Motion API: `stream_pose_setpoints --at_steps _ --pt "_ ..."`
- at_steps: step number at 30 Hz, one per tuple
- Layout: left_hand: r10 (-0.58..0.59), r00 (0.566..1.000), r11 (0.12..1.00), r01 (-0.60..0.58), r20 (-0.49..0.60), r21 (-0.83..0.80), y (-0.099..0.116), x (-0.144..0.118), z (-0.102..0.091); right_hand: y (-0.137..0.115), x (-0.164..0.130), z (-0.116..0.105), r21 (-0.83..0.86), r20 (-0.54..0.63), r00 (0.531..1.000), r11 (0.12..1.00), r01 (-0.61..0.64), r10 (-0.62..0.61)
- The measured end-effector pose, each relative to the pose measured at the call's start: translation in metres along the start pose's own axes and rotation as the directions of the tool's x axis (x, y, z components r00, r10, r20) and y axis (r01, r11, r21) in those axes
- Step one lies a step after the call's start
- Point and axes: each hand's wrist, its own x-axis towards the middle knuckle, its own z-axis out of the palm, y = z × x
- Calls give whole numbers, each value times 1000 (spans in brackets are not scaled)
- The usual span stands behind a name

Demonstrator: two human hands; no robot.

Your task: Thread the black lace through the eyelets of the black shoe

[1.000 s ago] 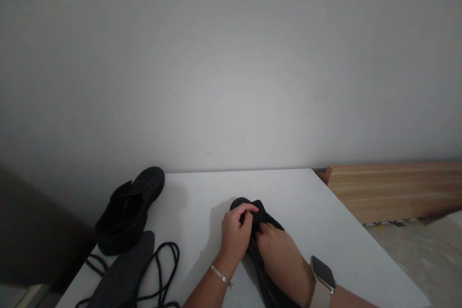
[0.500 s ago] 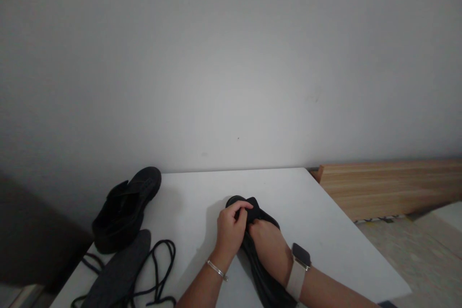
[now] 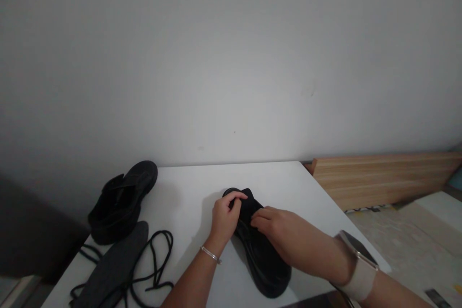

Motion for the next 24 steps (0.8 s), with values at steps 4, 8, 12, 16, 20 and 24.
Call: stream_pose_setpoints --at_steps 4,8,12,16,20,24 --pt "-7 1000 1000 7 1 6 1 0 0 0 -16 -2 -94 98 994 994 48 -39" --pt "-7 1000 1000 7 5 11 0 0 0 -2 -19 11 -180 216 972 974 136 -95" --pt "-10 1000 1000 10 13 10 -2 0 0 0 -10 26 -229 318 941 953 197 -118" --pt "-17 1000 1000 17 17 4 -2 -1 0 7 5 40 -208 303 943 956 208 -140" --pt "-27 999 999 28 18 -17 0 0 0 12 8 45 -128 227 963 976 178 -146" --pt "-43 998 996 45 39 -72 1 2 -3 15 1 45 86 -209 974 990 109 -89"
